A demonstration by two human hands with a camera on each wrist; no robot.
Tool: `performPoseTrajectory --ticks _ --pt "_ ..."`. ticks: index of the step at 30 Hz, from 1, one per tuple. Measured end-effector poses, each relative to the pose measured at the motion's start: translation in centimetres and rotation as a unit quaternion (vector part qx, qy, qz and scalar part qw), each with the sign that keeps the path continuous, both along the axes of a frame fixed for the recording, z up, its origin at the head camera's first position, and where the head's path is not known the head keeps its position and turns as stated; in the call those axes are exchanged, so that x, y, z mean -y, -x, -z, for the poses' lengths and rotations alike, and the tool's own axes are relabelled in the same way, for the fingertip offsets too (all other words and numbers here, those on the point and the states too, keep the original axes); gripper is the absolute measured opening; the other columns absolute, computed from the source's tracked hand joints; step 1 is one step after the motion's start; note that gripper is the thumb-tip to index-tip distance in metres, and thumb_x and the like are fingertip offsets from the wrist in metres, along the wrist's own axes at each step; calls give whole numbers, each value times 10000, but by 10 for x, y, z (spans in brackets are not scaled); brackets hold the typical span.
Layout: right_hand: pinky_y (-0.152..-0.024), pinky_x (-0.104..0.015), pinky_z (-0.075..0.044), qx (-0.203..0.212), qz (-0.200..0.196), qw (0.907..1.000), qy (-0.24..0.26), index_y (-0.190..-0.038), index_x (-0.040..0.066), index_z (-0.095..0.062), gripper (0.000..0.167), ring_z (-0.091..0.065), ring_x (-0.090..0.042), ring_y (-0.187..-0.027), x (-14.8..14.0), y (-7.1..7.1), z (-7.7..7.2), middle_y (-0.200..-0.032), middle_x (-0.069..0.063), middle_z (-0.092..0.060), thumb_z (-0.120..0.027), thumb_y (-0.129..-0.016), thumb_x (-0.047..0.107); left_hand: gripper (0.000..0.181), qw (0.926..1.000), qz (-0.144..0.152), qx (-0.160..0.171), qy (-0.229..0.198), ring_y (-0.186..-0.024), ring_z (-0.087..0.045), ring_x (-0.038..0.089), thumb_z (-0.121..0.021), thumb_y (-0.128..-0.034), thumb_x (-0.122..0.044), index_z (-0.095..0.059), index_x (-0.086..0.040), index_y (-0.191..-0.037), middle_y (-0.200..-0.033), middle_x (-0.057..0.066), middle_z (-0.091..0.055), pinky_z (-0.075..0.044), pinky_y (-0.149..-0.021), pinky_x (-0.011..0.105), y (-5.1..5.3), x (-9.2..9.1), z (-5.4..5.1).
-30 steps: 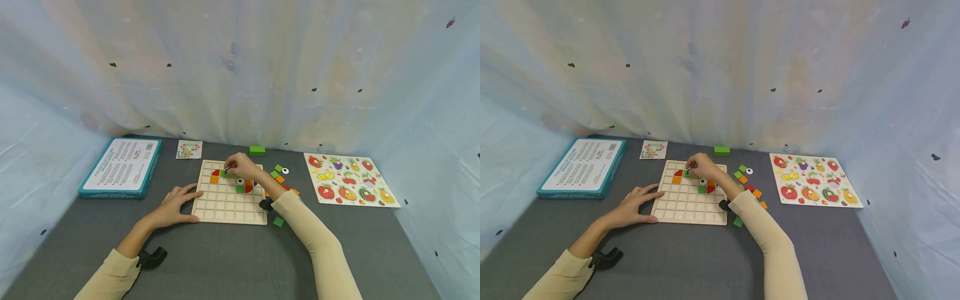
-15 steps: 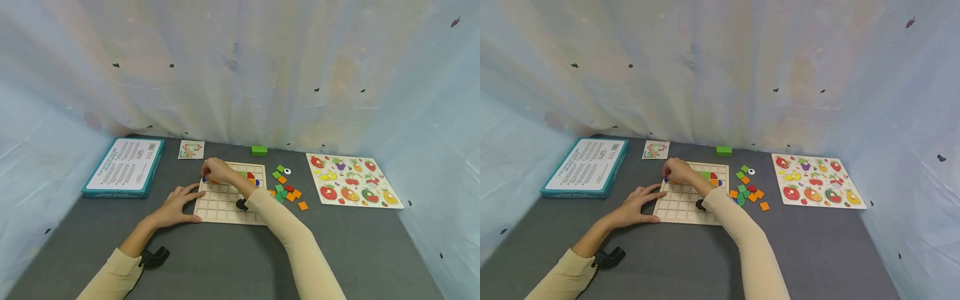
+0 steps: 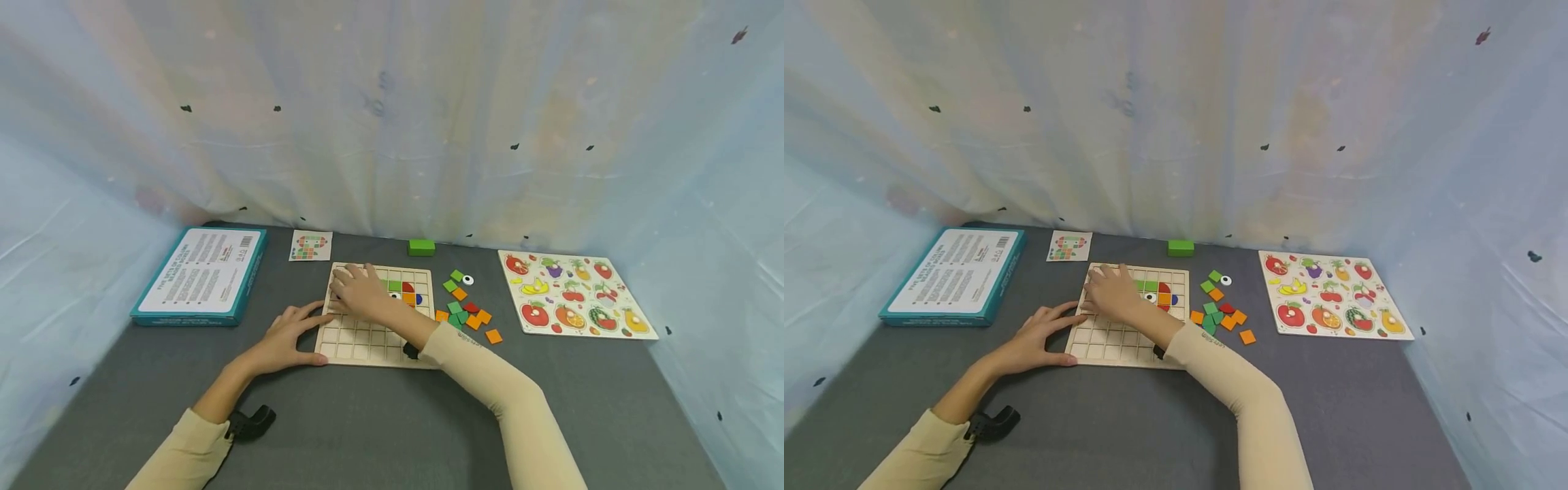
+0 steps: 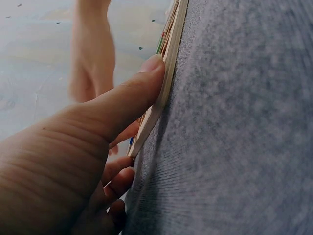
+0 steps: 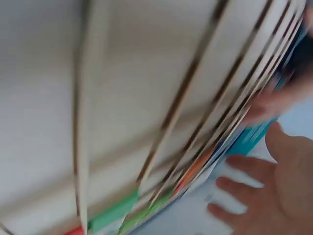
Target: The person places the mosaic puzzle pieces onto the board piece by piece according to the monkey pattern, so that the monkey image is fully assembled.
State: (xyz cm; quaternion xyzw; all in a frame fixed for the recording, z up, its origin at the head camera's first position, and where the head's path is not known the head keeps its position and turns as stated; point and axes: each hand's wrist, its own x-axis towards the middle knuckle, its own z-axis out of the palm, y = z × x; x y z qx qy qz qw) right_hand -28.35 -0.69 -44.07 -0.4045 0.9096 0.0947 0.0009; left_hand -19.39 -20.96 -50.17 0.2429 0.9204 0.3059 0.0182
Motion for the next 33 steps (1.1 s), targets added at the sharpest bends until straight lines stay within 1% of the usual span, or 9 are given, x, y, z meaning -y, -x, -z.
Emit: performPoseTrajectory --ticks 3,7,14,18,21,24,27,30,33 --pt "-1153 -597 -140 247 107 9985 -477 -1577 234 -332 686 -156 -266 -1509 -5 -20 6 -1645 16 -230 -270 -1022 632 859 10000 -25 41 3 -1220 -370 282 -778 -779 -593 -495 -209 -1494 -1602 123 -289 -297 -968 623 0 -1 1" --pt "-1154 -613 -81 639 247 9965 -474 -1603 225 -243 726 -84 -268 -1522 -11 -27 10 -1661 30 -159 -234 -1016 652 869 10000 -35 23 -10 -1217 -366 274 -778 -779 -592 -491 -195 -1497 -1604 120 -284 -299 -966 616 0 0 1" --pt "-1159 -605 -66 1164 257 9929 -60 -1594 194 -277 701 -39 -283 -1524 -39 -25 -3 -1669 -21 -124 -299 -1031 611 858 10000 -3 -14 -21 -1215 -374 292 -785 -782 -575 -500 -185 -1490 -1593 142 -299 -300 -960 623 -2 -1 2" --pt "-1152 -622 -38 1406 515 9883 296 -1554 188 -385 645 -4 -297 -1523 -72 -24 -15 -1667 -67 -123 -385 -1034 569 856 10000 -17 -30 3 -1201 -373 283 -791 -784 -562 -499 -175 -1489 -1590 140 -305 -303 -949 597 -1 -2 0" --pt "-1139 -647 -56 1450 685 9848 673 -1495 163 -485 586 -77 -342 -1513 -106 -22 -19 -1635 -130 -221 -491 -1022 508 859 10000 -7 -33 -26 -1200 -370 283 -801 -781 -549 -503 -160 -1485 -1588 143 -308 -295 -951 587 -1 -3 -2" --pt "-1103 -689 -133 1441 826 9767 1361 -1415 96 -567 508 -274 -397 -1441 -145 -19 -18 -1532 -197 -390 -615 -995 378 859 10000 6 -47 -61 -1209 -368 292 -805 -779 -543 -507 -148 -1481 -1589 145 -308 -286 -958 598 -1 -4 -4" --pt "-1013 -676 -301 1397 1121 9624 2044 -1339 31 -615 436 -473 -411 -1252 -185 -16 -12 -1359 -220 -527 -680 -965 245 859 9999 9 -65 -80 -1219 -368 303 -804 -777 -546 -510 -148 -1479 -1587 146 -311 -286 -960 613 -1 -4 -4" --pt "-904 -612 -403 1421 1448 9484 2438 -1286 -17 -637 383 -534 -400 -1107 -221 -15 -7 -1233 -226 -564 -700 -945 146 862 10000 6 -67 -72 -1222 -366 304 -800 -775 -557 -510 -155 -1481 -1588 145 -310 -288 -957 617 -1 -3 -2" --pt "-857 -554 -435 1621 1623 9331 2769 -1249 -49 -647 340 -537 -400 -1036 -247 -19 -2 -1181 -242 -561 -691 -939 82 873 10000 -5 -19 -79 -1231 -357 299 -801 -768 -567 -505 -167 -1485 -1594 138 -302 -281 -963 615 0 -2 -2"
